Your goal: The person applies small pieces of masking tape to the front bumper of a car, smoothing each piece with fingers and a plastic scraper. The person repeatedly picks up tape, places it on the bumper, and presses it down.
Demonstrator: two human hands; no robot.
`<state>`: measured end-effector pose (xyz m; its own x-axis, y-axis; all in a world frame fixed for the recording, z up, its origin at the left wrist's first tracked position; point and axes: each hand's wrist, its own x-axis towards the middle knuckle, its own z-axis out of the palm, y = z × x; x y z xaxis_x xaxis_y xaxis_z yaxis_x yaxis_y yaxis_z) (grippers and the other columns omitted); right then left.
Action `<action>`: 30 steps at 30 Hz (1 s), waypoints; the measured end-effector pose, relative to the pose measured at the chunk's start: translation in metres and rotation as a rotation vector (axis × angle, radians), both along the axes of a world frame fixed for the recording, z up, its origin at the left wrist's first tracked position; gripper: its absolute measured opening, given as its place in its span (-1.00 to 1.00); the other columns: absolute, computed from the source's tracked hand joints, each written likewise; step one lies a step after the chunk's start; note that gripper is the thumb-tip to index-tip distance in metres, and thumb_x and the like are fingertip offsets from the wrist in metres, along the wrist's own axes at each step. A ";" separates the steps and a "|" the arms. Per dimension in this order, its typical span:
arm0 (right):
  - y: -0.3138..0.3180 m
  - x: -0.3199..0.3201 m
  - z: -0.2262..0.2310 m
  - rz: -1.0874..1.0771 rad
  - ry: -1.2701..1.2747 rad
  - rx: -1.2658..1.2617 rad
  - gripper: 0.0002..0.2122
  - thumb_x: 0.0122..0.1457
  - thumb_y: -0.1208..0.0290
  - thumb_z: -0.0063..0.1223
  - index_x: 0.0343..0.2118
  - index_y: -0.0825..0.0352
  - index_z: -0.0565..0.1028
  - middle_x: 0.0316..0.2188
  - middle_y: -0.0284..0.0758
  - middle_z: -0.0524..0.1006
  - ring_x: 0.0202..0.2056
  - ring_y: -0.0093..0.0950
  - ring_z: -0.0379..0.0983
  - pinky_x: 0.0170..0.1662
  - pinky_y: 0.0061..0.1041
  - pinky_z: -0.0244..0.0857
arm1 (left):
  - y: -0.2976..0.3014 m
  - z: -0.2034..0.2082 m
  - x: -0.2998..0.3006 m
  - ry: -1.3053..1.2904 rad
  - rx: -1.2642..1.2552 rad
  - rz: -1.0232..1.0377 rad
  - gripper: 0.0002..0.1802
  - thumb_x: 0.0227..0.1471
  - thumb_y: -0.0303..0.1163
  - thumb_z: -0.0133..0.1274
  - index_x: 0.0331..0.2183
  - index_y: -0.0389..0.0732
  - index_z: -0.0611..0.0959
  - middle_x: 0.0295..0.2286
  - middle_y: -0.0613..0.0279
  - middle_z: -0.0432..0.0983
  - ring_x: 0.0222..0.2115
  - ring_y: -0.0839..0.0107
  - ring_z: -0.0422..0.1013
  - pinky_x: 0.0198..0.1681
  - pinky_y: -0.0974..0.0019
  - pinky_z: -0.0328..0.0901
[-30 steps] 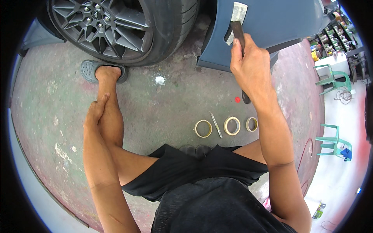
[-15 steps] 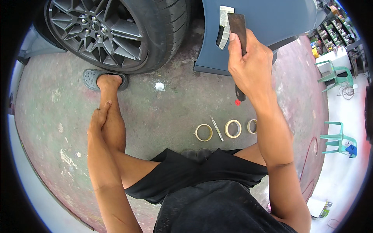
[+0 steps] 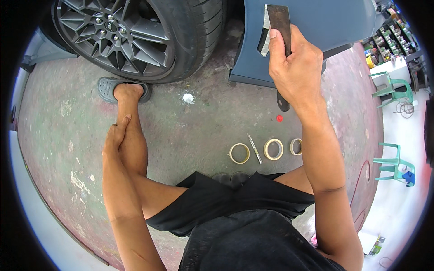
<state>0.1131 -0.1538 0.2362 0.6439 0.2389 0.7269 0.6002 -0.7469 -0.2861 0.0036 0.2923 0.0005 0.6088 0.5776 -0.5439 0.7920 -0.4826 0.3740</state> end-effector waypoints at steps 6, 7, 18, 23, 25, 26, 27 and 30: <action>0.001 -0.001 0.003 -0.004 0.034 -0.014 -0.80 0.29 0.45 0.10 -0.46 0.42 0.45 -0.67 -0.13 0.47 -0.62 -0.17 0.46 -0.50 -0.25 0.32 | -0.002 0.003 0.000 0.003 0.018 -0.009 0.39 -0.07 0.54 0.03 0.20 -0.73 0.30 0.15 -0.60 0.30 0.24 -0.24 0.28 0.31 -0.01 0.16; 0.000 0.000 0.002 0.001 0.037 -0.009 -0.80 0.29 0.45 0.09 -0.46 0.42 0.45 -0.67 -0.13 0.47 -0.62 -0.17 0.47 -0.50 -0.25 0.32 | -0.003 0.004 0.001 0.004 0.016 -0.011 0.39 -0.07 0.54 0.03 0.20 -0.74 0.30 0.15 -0.60 0.30 0.24 -0.25 0.28 0.31 -0.01 0.16; 0.006 0.001 0.000 -0.050 0.009 -0.037 -0.82 0.30 0.45 0.07 -0.41 0.45 0.47 -0.64 -0.11 0.50 -0.59 -0.13 0.48 -0.47 -0.23 0.34 | -0.004 0.008 0.000 0.011 -0.035 0.002 0.36 -0.05 0.51 0.04 0.21 -0.72 0.29 0.17 -0.58 0.29 0.23 -0.23 0.29 0.31 -0.02 0.16; 0.006 -0.001 0.001 -0.073 0.036 -0.082 -0.84 0.28 0.46 0.08 -0.39 0.46 0.48 -0.58 -0.08 0.55 -0.52 -0.04 0.54 -0.43 -0.16 0.41 | -0.002 0.007 -0.001 0.015 0.000 -0.006 0.36 -0.05 0.51 0.04 0.23 -0.69 0.29 0.17 -0.57 0.29 0.24 -0.24 0.27 0.32 -0.03 0.15; 0.005 -0.003 0.002 -0.085 0.049 -0.099 -0.84 0.29 0.46 0.08 -0.37 0.46 0.49 -0.57 -0.08 0.56 -0.51 -0.03 0.54 -0.42 -0.15 0.41 | -0.003 0.007 -0.001 0.010 0.005 -0.008 0.36 -0.05 0.52 0.04 0.23 -0.68 0.29 0.17 -0.57 0.29 0.25 -0.25 0.27 0.32 -0.03 0.14; 0.004 -0.004 0.002 -0.091 0.056 -0.107 -0.85 0.29 0.46 0.08 -0.36 0.47 0.49 -0.57 -0.08 0.56 -0.51 -0.03 0.55 -0.42 -0.15 0.42 | -0.003 0.007 0.000 0.011 0.005 -0.010 0.36 -0.05 0.52 0.04 0.23 -0.69 0.29 0.17 -0.57 0.29 0.25 -0.25 0.27 0.32 -0.03 0.15; 0.003 -0.005 0.001 -0.097 0.059 -0.117 -0.85 0.29 0.46 0.08 -0.35 0.47 0.49 -0.57 -0.08 0.56 -0.51 -0.03 0.55 -0.42 -0.15 0.42 | -0.003 0.007 0.000 0.011 0.006 -0.011 0.36 -0.05 0.52 0.04 0.22 -0.69 0.29 0.17 -0.57 0.29 0.24 -0.24 0.27 0.32 -0.02 0.15; 0.001 -0.006 -0.004 -0.114 0.079 -0.138 -0.86 0.29 0.47 0.07 -0.34 0.46 0.49 -0.56 -0.08 0.57 -0.51 -0.04 0.56 -0.42 -0.15 0.43 | 0.000 0.001 -0.001 0.000 -0.010 -0.003 0.37 -0.05 0.52 0.04 0.21 -0.71 0.30 0.16 -0.58 0.30 0.24 -0.24 0.29 0.32 -0.01 0.15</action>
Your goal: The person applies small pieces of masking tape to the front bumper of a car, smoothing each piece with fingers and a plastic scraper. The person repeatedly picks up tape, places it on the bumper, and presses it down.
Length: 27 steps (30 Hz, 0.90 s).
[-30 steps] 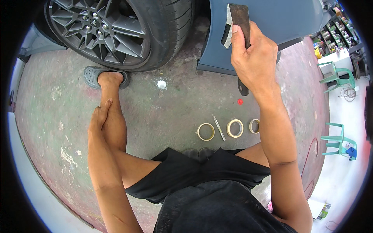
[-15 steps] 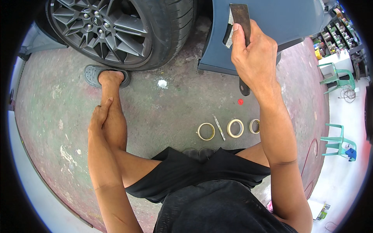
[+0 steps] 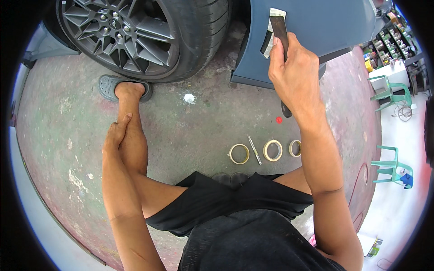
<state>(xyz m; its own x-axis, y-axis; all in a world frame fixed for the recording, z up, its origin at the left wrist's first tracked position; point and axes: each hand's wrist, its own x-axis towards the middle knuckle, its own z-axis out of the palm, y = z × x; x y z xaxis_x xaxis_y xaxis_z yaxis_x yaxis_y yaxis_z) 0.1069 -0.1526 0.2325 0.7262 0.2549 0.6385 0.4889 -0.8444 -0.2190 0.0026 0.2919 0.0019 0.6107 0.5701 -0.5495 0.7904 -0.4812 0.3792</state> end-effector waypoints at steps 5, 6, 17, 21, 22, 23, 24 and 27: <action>0.000 -0.004 -0.005 -0.028 0.050 -0.017 -0.86 0.29 0.47 0.07 -0.32 0.46 0.50 -0.55 -0.08 0.58 -0.49 -0.04 0.57 -0.41 -0.17 0.45 | 0.002 -0.002 -0.002 -0.007 0.011 -0.003 0.37 -0.06 0.53 0.03 0.20 -0.72 0.32 0.15 -0.58 0.32 0.22 -0.23 0.32 0.30 -0.02 0.18; -0.001 -0.003 -0.006 -0.026 0.044 -0.018 -0.86 0.29 0.47 0.07 -0.32 0.46 0.50 -0.54 -0.08 0.58 -0.49 -0.04 0.57 -0.41 -0.17 0.46 | 0.001 0.000 -0.002 -0.008 0.017 -0.008 0.37 -0.06 0.54 0.03 0.19 -0.72 0.32 0.14 -0.58 0.33 0.21 -0.23 0.32 0.29 -0.02 0.18; -0.010 -0.011 -0.015 -0.058 0.142 -0.065 -0.87 0.28 0.46 0.08 -0.34 0.43 0.50 -0.54 -0.07 0.57 -0.48 0.00 0.55 -0.39 -0.13 0.44 | -0.001 0.001 0.000 0.008 0.014 -0.008 0.39 -0.08 0.56 0.03 0.19 -0.72 0.34 0.12 -0.55 0.36 0.19 -0.23 0.35 0.27 -0.03 0.21; -0.033 -0.039 -0.028 -0.029 0.180 0.010 -0.83 0.29 0.41 0.09 -0.37 0.41 0.50 -0.59 -0.06 0.51 -0.52 0.03 0.49 -0.43 -0.12 0.36 | 0.006 -0.009 -0.002 0.016 0.003 0.012 0.37 -0.09 0.54 0.06 0.21 -0.67 0.34 0.15 -0.49 0.36 0.22 -0.20 0.31 0.30 -0.01 0.18; -0.045 -0.047 -0.034 -0.017 0.170 0.014 -0.82 0.29 0.39 0.09 -0.39 0.41 0.49 -0.60 -0.06 0.49 -0.53 0.04 0.47 -0.43 -0.12 0.34 | 0.006 -0.009 0.000 0.025 0.003 0.022 0.37 -0.10 0.54 0.07 0.22 -0.65 0.34 0.17 -0.47 0.35 0.24 -0.20 0.30 0.31 -0.01 0.16; -0.059 -0.048 -0.045 0.021 0.237 0.008 -0.81 0.30 0.38 0.09 -0.39 0.41 0.49 -0.60 -0.05 0.49 -0.54 0.02 0.47 -0.42 -0.13 0.34 | 0.005 -0.010 0.001 0.018 -0.012 0.026 0.37 -0.10 0.54 0.07 0.22 -0.65 0.34 0.17 -0.47 0.34 0.24 -0.19 0.30 0.31 -0.01 0.16; -0.073 -0.049 -0.056 0.060 0.306 0.007 -0.80 0.30 0.37 0.09 -0.38 0.41 0.50 -0.60 -0.05 0.49 -0.55 0.01 0.46 -0.41 -0.14 0.33 | 0.005 -0.009 0.001 0.012 -0.020 0.029 0.37 -0.11 0.54 0.06 0.22 -0.65 0.34 0.17 -0.47 0.34 0.24 -0.18 0.29 0.31 0.00 0.16; -0.113 -0.044 -0.106 0.128 0.894 0.028 -0.80 0.31 0.36 0.11 -0.27 0.43 0.54 -0.56 -0.08 0.54 -0.56 -0.16 0.53 -0.35 -0.21 0.36 | 0.005 -0.006 -0.001 0.036 -0.007 0.012 0.37 -0.10 0.55 0.05 0.21 -0.65 0.35 0.18 -0.48 0.33 0.26 -0.15 0.29 0.31 0.00 0.16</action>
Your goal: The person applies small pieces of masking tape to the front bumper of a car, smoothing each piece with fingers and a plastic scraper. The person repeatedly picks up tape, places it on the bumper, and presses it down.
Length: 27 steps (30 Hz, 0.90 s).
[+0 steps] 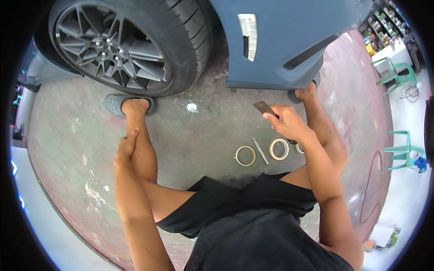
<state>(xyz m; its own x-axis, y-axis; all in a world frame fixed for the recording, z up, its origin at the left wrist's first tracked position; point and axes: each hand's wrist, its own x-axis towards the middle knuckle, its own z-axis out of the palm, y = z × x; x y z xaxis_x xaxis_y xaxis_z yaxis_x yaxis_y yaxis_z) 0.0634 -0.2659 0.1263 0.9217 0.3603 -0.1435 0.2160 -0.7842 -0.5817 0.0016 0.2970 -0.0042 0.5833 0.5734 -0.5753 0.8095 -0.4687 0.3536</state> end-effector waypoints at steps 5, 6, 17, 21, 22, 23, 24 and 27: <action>-0.057 0.039 -0.099 -0.191 0.391 -0.004 -0.68 0.29 0.41 0.10 0.01 0.50 0.47 -0.49 -0.12 0.60 -0.55 -0.36 0.60 -0.29 -0.31 0.44 | -0.002 0.002 0.009 0.026 0.104 -0.034 0.35 -0.10 0.58 -0.01 0.20 -0.62 0.40 0.20 -0.45 0.31 0.29 -0.12 0.24 0.35 -0.02 0.09; -0.062 0.041 -0.119 -0.237 0.366 0.039 -0.66 0.27 0.42 0.10 0.04 0.51 0.46 -0.48 -0.11 0.61 -0.55 -0.35 0.60 -0.28 -0.31 0.45 | 0.000 0.002 0.010 0.029 0.112 -0.038 0.35 -0.10 0.58 -0.01 0.20 -0.62 0.40 0.20 -0.44 0.31 0.29 -0.12 0.24 0.35 -0.02 0.09; 0.022 0.049 -0.218 -0.624 0.394 0.327 -0.48 0.24 0.43 0.12 0.26 0.45 0.37 0.22 0.00 0.45 0.23 -0.10 0.40 0.23 -0.27 0.32 | 0.008 -0.006 0.006 0.080 0.110 -0.026 0.40 -0.15 0.62 0.00 0.18 -0.64 0.41 0.18 -0.48 0.33 0.27 -0.13 0.27 0.32 0.02 0.14; 0.043 0.048 -0.226 -0.746 0.235 0.271 -0.51 0.21 0.38 0.20 0.19 0.43 0.45 0.13 0.05 0.51 0.17 -0.06 0.45 0.21 -0.24 0.36 | -0.004 0.000 0.012 0.051 0.126 -0.054 0.41 -0.15 0.62 0.01 0.15 -0.68 0.41 0.16 -0.50 0.35 0.26 -0.15 0.27 0.33 0.02 0.13; 0.039 0.049 -0.227 -0.735 0.188 0.192 -0.53 0.21 0.35 0.20 0.15 0.43 0.48 0.09 0.06 0.54 0.14 -0.05 0.48 0.18 -0.23 0.39 | -0.006 0.003 0.014 0.041 0.127 -0.068 0.41 -0.14 0.61 0.00 0.15 -0.69 0.42 0.15 -0.51 0.35 0.26 -0.15 0.27 0.33 0.02 0.13; 0.033 0.051 -0.227 -0.727 0.139 0.113 -0.56 0.21 0.33 0.21 0.11 0.44 0.51 0.05 0.07 0.57 0.11 -0.04 0.51 0.16 -0.22 0.42 | -0.009 0.005 0.019 0.030 0.126 -0.086 0.40 -0.14 0.61 -0.01 0.14 -0.69 0.42 0.15 -0.51 0.35 0.26 -0.16 0.27 0.33 0.01 0.13; 0.036 0.051 -0.209 -0.676 0.186 -0.007 -0.57 0.22 0.31 0.18 0.11 0.41 0.52 0.03 0.06 0.58 0.09 -0.03 0.52 0.14 -0.19 0.43 | -0.004 0.003 0.010 0.018 0.122 -0.074 0.39 -0.12 0.60 -0.01 0.15 -0.69 0.42 0.15 -0.52 0.35 0.26 -0.17 0.27 0.33 0.00 0.13; 0.013 0.048 -0.128 -0.518 0.180 -0.321 -0.62 0.22 0.24 0.14 0.01 0.39 0.58 -0.04 0.05 0.61 -0.02 -0.03 0.59 0.07 -0.14 0.47 | -0.006 0.001 0.004 -0.030 0.098 -0.070 0.36 -0.08 0.58 -0.03 0.15 -0.69 0.42 0.16 -0.53 0.33 0.27 -0.18 0.25 0.33 -0.01 0.12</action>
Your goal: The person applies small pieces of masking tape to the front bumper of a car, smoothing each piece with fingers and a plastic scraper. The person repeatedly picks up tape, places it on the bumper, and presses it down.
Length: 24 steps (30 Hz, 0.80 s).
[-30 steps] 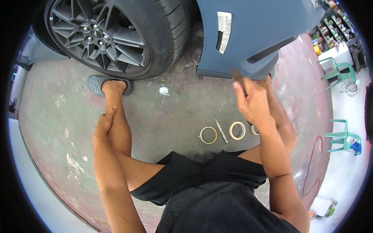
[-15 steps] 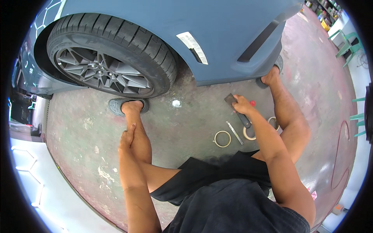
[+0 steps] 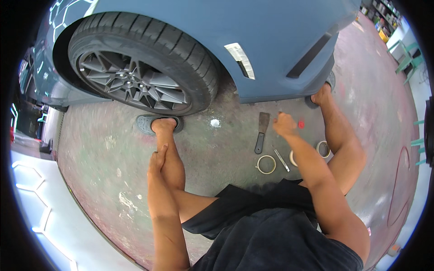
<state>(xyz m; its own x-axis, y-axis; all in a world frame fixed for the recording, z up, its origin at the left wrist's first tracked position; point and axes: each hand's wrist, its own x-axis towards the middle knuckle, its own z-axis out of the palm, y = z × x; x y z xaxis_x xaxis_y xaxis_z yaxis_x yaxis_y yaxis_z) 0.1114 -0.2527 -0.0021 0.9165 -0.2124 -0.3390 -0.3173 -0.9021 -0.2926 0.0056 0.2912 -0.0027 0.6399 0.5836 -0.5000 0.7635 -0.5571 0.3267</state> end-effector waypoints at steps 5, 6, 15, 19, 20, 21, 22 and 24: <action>-0.136 0.043 0.023 0.212 0.067 -0.346 -0.67 0.19 0.25 0.18 -0.07 0.36 0.64 -0.06 0.00 0.64 0.00 -0.13 0.60 0.10 -0.19 0.47 | -0.009 0.024 -0.014 0.011 0.042 0.009 0.31 -0.03 0.55 -0.04 0.17 -0.65 0.42 0.13 -0.52 0.37 0.26 -0.18 0.26 0.33 0.01 0.11; -0.175 0.059 0.027 0.219 0.028 -0.460 -0.67 0.18 0.26 0.18 -0.08 0.35 0.64 -0.07 -0.01 0.64 -0.01 -0.14 0.60 0.09 -0.18 0.47 | -0.005 0.015 -0.007 -0.018 0.022 -0.034 0.31 -0.02 0.56 -0.06 0.18 -0.63 0.42 0.15 -0.51 0.36 0.28 -0.18 0.24 0.34 -0.01 0.09; -0.248 0.117 -0.045 0.706 -0.818 -0.594 -0.70 0.15 0.34 0.09 -0.09 0.29 0.65 -0.11 -0.13 0.67 -0.05 -0.19 0.61 0.06 -0.16 0.44 | -0.028 0.033 0.001 0.052 -0.040 -0.020 0.23 -0.02 0.54 -0.01 0.21 -0.48 0.45 0.21 -0.36 0.33 0.30 -0.12 0.21 0.37 -0.10 0.04; -0.253 0.150 -0.065 0.802 -1.190 -0.530 -0.71 0.14 0.38 0.05 -0.10 0.26 0.65 -0.13 -0.18 0.68 -0.06 -0.21 0.61 0.04 -0.15 0.43 | -0.016 0.014 0.067 0.061 0.462 -0.149 -0.15 0.11 0.21 0.04 0.15 -0.34 0.54 0.12 -0.22 0.47 0.13 -0.01 0.42 0.17 0.00 0.28; -0.264 0.141 -0.070 0.780 -1.142 -0.575 -0.71 0.13 0.38 0.04 -0.10 0.25 0.66 -0.13 -0.19 0.68 -0.07 -0.21 0.61 0.04 -0.15 0.42 | -0.048 0.014 0.035 -0.040 0.553 -0.037 -0.22 0.11 0.15 0.09 0.12 -0.31 0.57 0.10 -0.21 0.49 0.10 -0.01 0.45 0.12 0.00 0.33; -0.250 0.137 -0.075 0.739 -0.865 -0.555 -0.67 0.11 0.39 0.04 -0.06 0.22 0.64 -0.08 -0.23 0.67 -0.03 -0.18 0.58 0.10 -0.17 0.40 | -0.065 0.015 0.018 -0.173 0.625 0.042 -0.30 0.12 0.09 0.14 0.09 -0.28 0.59 0.08 -0.19 0.51 0.06 -0.01 0.49 0.07 0.00 0.37; -0.249 0.142 -0.079 0.717 -0.715 -0.673 -0.60 0.12 0.36 0.02 0.05 0.21 0.59 0.06 -0.24 0.61 0.12 -0.19 0.49 0.24 -0.21 0.30 | -0.087 0.021 0.016 -0.358 0.622 0.064 -0.37 0.13 0.02 0.19 0.06 -0.25 0.61 0.06 -0.18 0.53 0.03 -0.01 0.52 0.02 0.00 0.42; -0.200 0.149 -0.055 0.680 -0.520 -0.829 -0.55 0.17 0.32 -0.05 0.15 0.20 0.53 0.22 -0.24 0.49 0.30 -0.25 0.31 0.41 -0.29 0.07 | -0.136 0.026 0.018 -0.689 0.307 -0.001 -0.56 0.10 -0.18 0.24 -0.06 -0.25 0.65 -0.13 -0.09 0.62 -0.18 0.09 0.58 -0.13 0.09 0.45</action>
